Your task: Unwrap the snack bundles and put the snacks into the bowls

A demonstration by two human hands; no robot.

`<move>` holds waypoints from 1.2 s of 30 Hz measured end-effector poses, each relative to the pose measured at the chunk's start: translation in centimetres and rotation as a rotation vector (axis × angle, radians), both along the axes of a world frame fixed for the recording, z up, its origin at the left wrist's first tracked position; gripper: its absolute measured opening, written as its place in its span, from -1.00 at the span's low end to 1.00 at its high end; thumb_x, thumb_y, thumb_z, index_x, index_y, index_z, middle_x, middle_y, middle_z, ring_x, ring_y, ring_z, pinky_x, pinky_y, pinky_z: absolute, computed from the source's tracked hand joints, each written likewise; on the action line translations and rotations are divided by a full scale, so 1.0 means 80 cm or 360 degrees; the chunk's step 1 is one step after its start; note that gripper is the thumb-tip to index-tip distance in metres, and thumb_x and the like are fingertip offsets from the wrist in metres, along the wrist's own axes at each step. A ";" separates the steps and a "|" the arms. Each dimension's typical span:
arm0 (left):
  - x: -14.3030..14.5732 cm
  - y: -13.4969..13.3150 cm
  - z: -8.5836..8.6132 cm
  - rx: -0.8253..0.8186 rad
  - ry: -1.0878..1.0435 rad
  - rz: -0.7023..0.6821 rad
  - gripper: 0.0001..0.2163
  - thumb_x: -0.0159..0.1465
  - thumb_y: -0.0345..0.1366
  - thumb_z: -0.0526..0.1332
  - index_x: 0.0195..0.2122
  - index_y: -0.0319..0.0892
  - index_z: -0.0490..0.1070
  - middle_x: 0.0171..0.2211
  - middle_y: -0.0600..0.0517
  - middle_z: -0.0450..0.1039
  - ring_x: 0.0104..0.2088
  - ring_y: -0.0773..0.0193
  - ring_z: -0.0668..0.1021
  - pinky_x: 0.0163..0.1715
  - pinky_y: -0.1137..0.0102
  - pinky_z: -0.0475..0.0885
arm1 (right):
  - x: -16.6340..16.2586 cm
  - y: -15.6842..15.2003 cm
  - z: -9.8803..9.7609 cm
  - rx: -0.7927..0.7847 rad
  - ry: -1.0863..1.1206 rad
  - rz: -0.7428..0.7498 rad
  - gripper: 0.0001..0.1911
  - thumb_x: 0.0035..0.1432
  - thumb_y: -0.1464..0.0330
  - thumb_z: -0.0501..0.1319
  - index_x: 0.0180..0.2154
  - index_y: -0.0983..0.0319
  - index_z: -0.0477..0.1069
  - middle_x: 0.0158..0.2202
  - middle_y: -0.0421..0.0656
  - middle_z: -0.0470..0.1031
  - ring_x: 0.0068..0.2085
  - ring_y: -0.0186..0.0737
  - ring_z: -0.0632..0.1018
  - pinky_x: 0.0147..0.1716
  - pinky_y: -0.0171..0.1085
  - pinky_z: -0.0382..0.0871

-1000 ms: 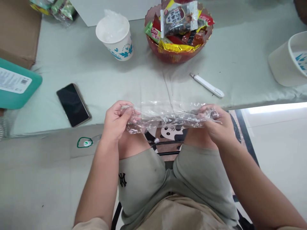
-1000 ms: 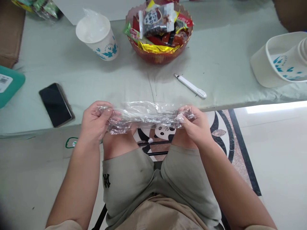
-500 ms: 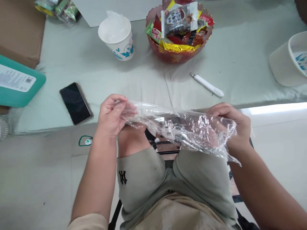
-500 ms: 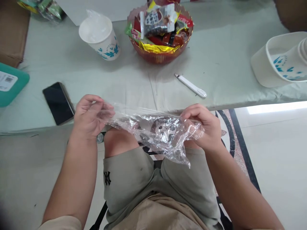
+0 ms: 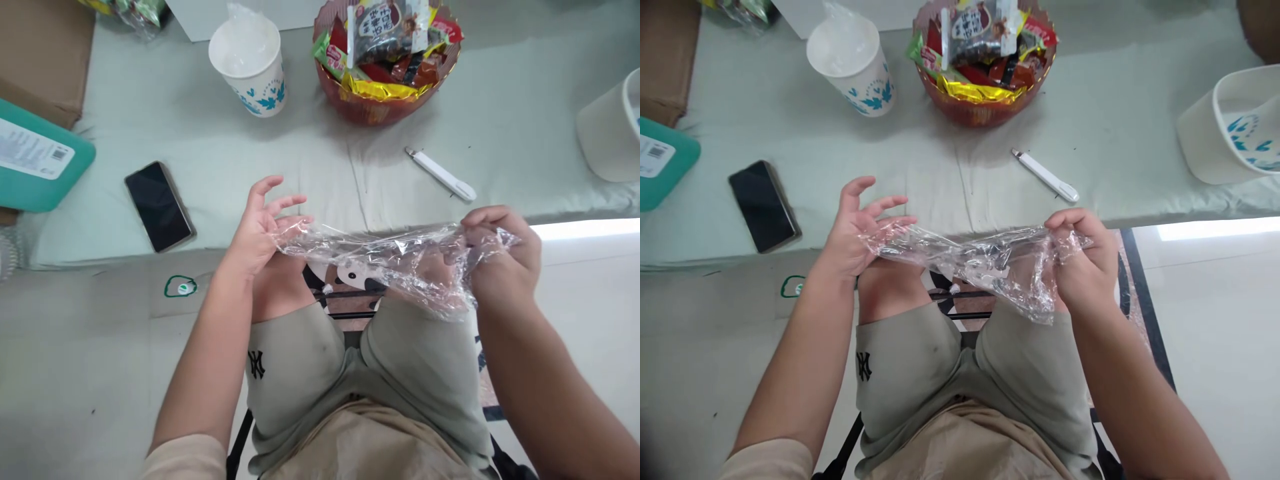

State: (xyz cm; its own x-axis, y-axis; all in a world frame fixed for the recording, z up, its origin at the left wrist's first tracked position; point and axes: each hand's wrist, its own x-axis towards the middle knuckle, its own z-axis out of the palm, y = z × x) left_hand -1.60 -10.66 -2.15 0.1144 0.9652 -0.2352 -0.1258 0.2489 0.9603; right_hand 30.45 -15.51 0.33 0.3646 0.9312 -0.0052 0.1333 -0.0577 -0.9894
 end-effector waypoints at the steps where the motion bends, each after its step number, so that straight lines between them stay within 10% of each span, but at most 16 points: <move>1: 0.000 -0.002 0.000 -0.0009 -0.0023 -0.0042 -0.25 -0.13 -0.17 0.63 0.09 0.10 0.35 0.02 -0.02 0.58 -0.18 0.16 0.72 -0.21 0.34 0.66 | -0.003 0.001 0.000 -0.0052 0.0030 -0.0046 -0.96 0.01 0.44 0.27 -0.43 0.18 0.47 -0.60 -0.29 0.34 -0.58 -0.38 0.32 -0.58 -0.34 0.11; 11: 0.004 -0.014 0.015 -0.0220 -0.0347 -0.0060 -0.32 0.11 0.40 0.25 0.05 0.02 0.25 0.00 -0.12 0.56 -0.21 0.03 0.72 -0.35 0.15 0.68 | -0.009 0.007 -0.003 -0.0313 0.0369 -0.0182 -0.75 -0.10 0.41 0.36 -0.32 0.16 0.38 -0.65 -0.31 0.34 -0.68 -0.34 0.31 -0.71 -0.34 0.11; 16: 0.018 -0.033 0.012 -0.0312 -0.0394 0.0063 -0.26 -0.08 0.34 0.43 -0.14 0.00 0.11 0.08 -0.12 0.52 -0.17 0.05 0.71 -0.29 0.22 0.68 | -0.013 0.010 -0.001 -0.0288 0.0365 -0.0227 -0.75 -0.10 0.43 0.34 -0.31 0.18 0.37 -0.64 -0.30 0.35 -0.67 -0.37 0.31 -0.70 -0.36 0.08; 22: 0.030 -0.063 0.001 -0.0364 -0.0167 -0.0053 -0.23 0.04 -0.08 0.56 0.09 0.15 0.01 0.20 -0.05 0.41 -0.23 0.29 0.71 -0.19 0.36 0.68 | -0.019 0.013 -0.003 -0.0242 0.0396 -0.0209 -0.78 -0.11 0.38 0.34 -0.36 0.16 0.37 -0.68 -0.32 0.32 -0.68 -0.33 0.31 -0.72 -0.34 0.09; 28: 0.020 -0.081 -0.018 0.0116 0.0036 -0.0088 -0.49 0.00 -0.22 0.57 -0.08 0.00 0.37 0.54 -0.03 -0.19 -0.04 0.19 0.68 -0.23 0.38 0.70 | -0.016 0.015 -0.002 -0.0184 0.0433 -0.0250 -0.75 -0.16 0.36 0.36 -0.36 0.16 0.38 -0.65 -0.32 0.30 -0.67 -0.39 0.28 -0.68 -0.32 0.11; 36: 0.032 -0.088 -0.022 0.0235 0.0293 -0.0112 -0.83 0.22 -0.31 0.37 -0.15 -0.10 0.58 0.51 -0.14 -0.02 -0.30 0.38 0.68 -0.33 0.42 0.66 | -0.017 0.018 0.001 -0.0244 0.0605 -0.0355 -0.71 -0.30 0.37 0.37 -0.40 0.17 0.42 -0.68 -0.34 0.29 -0.65 -0.39 0.26 -0.61 -0.27 0.26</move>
